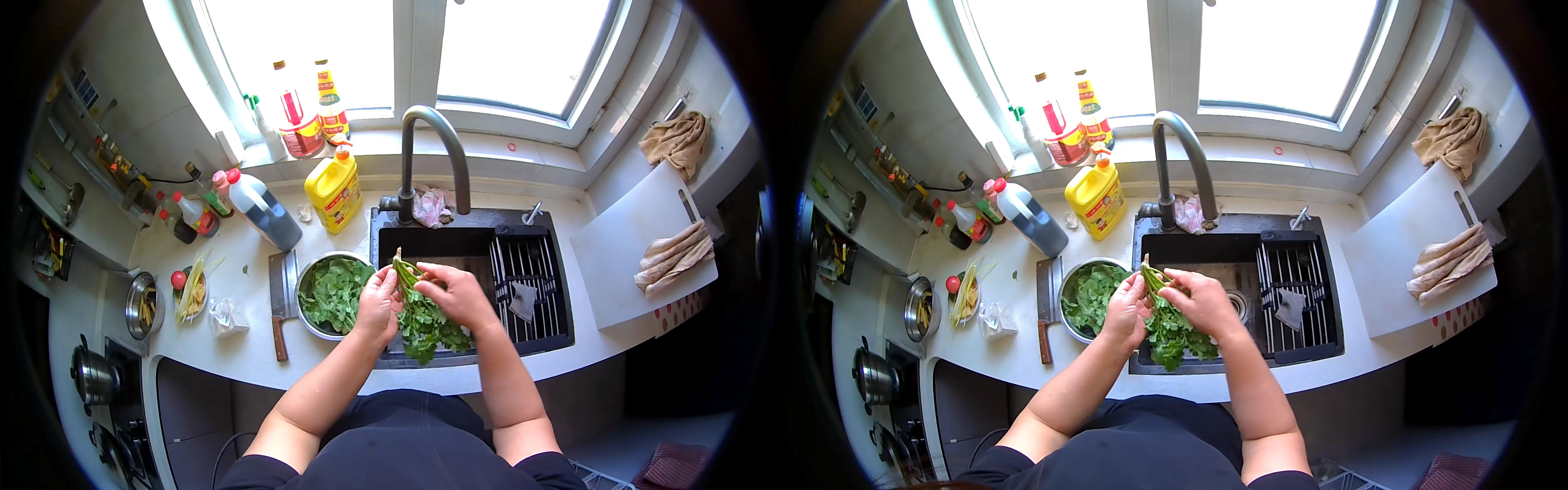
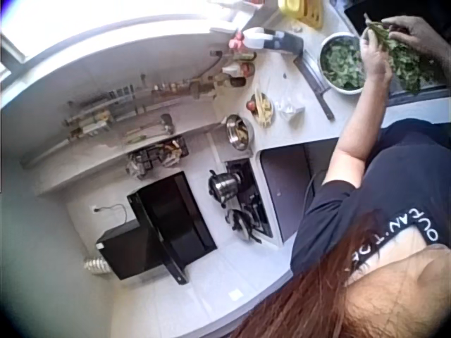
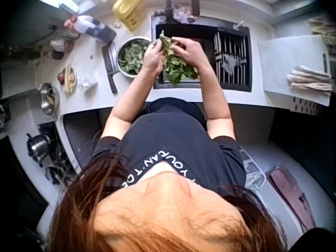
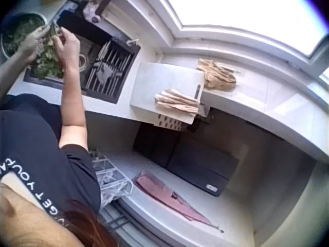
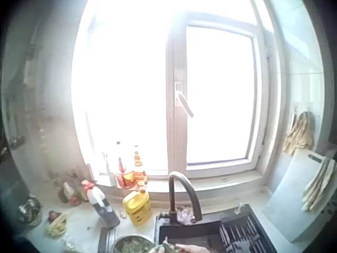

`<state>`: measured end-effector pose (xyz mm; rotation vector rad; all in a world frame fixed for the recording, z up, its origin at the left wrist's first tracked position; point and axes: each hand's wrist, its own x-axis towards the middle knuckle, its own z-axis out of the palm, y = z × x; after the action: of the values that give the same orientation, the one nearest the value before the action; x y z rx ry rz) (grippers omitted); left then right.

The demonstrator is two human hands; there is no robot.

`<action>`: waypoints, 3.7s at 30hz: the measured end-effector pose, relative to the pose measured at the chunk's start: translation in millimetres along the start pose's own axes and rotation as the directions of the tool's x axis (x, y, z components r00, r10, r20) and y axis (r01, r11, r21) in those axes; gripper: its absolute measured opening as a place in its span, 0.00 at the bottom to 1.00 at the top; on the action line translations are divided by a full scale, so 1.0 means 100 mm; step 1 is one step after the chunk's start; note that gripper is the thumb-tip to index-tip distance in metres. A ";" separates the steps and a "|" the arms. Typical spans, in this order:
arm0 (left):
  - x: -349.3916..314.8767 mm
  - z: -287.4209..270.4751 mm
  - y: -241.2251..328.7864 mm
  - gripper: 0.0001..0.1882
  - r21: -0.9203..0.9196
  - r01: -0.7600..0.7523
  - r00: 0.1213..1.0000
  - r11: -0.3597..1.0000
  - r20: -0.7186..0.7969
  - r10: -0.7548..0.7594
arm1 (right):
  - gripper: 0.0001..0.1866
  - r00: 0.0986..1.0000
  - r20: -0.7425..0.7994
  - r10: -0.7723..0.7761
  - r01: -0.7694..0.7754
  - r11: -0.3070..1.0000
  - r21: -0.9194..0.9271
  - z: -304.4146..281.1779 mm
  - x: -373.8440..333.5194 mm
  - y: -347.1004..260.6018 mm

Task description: The person washes a tomato under a running faucet, cleans several scallions by stripping off the outer skins, and picks individual leaves from a bunch of greens, placing the waste into a bin.

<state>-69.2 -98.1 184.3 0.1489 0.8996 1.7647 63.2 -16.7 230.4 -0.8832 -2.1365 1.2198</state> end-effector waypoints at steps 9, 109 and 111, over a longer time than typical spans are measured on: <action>0.01 0.09 -0.08 0.14 0.129 -0.070 0.997 0.989 -0.009 0.072 | 0.08 0.840 -0.326 -0.435 0.313 0.877 -0.363 0.27 -0.08 0.04; -0.16 0.29 0.29 0.10 0.658 -0.086 0.990 0.748 0.139 -0.008 | 0.03 0.978 -0.193 0.085 -0.015 0.941 0.338 0.04 0.06 0.13; -0.18 0.31 0.32 0.10 0.552 0.023 0.989 0.834 0.111 -0.101 | 0.04 0.959 -0.108 0.262 -0.150 0.793 0.590 0.02 0.07 0.18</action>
<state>-70.9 -101.9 232.6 0.6017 1.2772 1.3710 61.9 -5.4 213.9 -0.9153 -1.4056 1.6987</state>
